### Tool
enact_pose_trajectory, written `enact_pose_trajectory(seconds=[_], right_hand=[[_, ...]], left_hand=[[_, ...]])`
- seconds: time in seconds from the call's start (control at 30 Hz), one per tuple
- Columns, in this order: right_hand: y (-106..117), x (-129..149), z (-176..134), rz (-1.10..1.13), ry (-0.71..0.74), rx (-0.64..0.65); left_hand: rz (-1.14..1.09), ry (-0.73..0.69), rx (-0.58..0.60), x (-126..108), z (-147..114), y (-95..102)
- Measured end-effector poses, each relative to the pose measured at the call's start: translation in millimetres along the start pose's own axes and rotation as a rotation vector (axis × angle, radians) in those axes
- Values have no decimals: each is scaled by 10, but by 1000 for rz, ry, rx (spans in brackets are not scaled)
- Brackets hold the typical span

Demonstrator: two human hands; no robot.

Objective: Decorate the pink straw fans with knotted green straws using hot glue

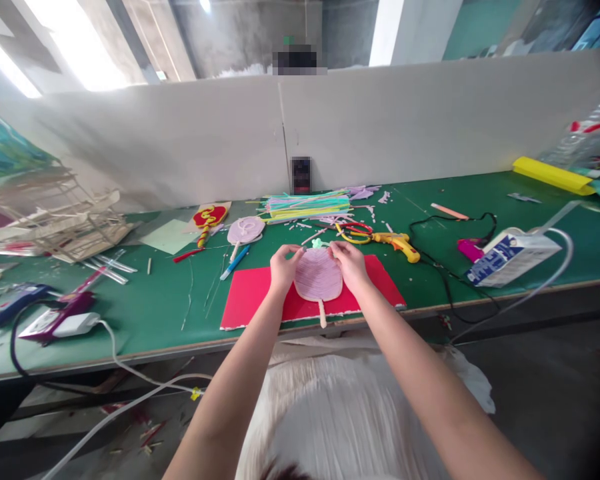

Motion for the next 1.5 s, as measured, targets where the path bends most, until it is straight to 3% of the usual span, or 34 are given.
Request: enact_pose_trajectory(seconds=[0.13, 0.37, 0.5, 0.67, 0.8, 0.97, 1.13, 1.5], right_hand=[[-4, -10, 5, 5, -6, 3], [-21, -12, 14, -45, 23, 27], [-28, -18, 13, -62, 39, 41], [-47, -12, -15, -170, 47, 75], [-77, -22, -19, -252, 46, 129], [-80, -7, -6, -313, 105, 116], [-157, 29, -65, -454, 147, 249], [-200, 69, -112, -429, 142, 282]], left_hand=[[-42, 101, 29, 33, -20, -12], [-228, 39, 138, 34, 1, -149], [-296, 101, 196, 43, -5, -192], [-206, 75, 275, -59, -40, -180], [-159, 57, 267, -89, -48, -160], [-160, 26, 323, -86, -64, -203], [-172, -2, 360, -106, -72, -222], [-197, 1, 406, -127, -90, -227]])
Point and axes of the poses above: each hand's wrist, its own z-axis towards the middle knuckle, its own y-axis out of the back of the hand, x = y × z, the point moved 5 cm from there along z, towards the middle knuckle, and after that the axes turned 1 degree about x, right-handed, at the moved point
